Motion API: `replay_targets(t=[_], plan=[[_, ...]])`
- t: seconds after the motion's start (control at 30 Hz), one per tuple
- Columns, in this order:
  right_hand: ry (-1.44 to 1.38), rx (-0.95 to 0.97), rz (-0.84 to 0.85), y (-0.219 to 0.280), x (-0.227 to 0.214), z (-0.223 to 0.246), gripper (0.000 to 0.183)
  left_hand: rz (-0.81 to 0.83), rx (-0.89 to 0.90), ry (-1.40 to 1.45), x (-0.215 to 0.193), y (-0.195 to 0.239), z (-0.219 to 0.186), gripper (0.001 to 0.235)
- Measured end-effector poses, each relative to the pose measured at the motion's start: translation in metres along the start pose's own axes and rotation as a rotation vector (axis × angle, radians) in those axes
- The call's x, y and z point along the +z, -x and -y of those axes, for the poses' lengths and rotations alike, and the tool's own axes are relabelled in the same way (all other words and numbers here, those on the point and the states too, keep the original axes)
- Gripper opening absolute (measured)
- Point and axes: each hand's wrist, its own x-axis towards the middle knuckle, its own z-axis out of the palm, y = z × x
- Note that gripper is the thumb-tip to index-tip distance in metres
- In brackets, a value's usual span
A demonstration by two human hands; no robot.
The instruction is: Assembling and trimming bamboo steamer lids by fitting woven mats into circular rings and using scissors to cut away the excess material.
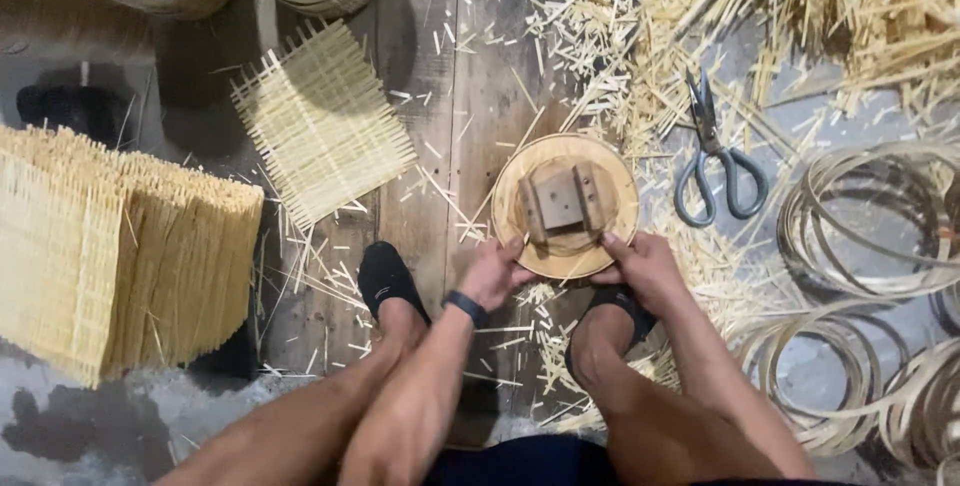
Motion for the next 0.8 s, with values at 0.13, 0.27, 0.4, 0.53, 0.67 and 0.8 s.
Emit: replay_targets(t=[0.13,0.27,0.4,0.53,0.67,0.8], plan=[[0.06,0.047,0.037,-0.015,-0.016,-0.019,0.034,-0.04,0.116,0.055,-0.013,-0.023,0.036,0.024],[-0.074,0.08,-0.048,-0.011,-0.001,-0.025,0.028,-0.179,0.153,-0.048,-0.005,-0.027,0.031,0.025],[0.07,0.034,-0.276,-0.007,0.009,-0.039,0.026,-0.421,0.085,-0.334,0.002,-0.018,0.035,0.026],[0.103,-0.06,-0.285,-0.008,0.005,-0.046,0.029,-0.424,0.27,-0.23,-0.014,-0.034,0.036,0.022],[0.079,-0.055,-0.195,0.003,0.005,-0.005,0.046,-0.249,0.53,-0.581,-0.03,-0.024,-0.01,0.03],[0.116,-0.144,-0.07,0.047,0.027,0.053,0.095,0.034,0.915,-0.815,0.01,0.028,-0.048,0.039]])
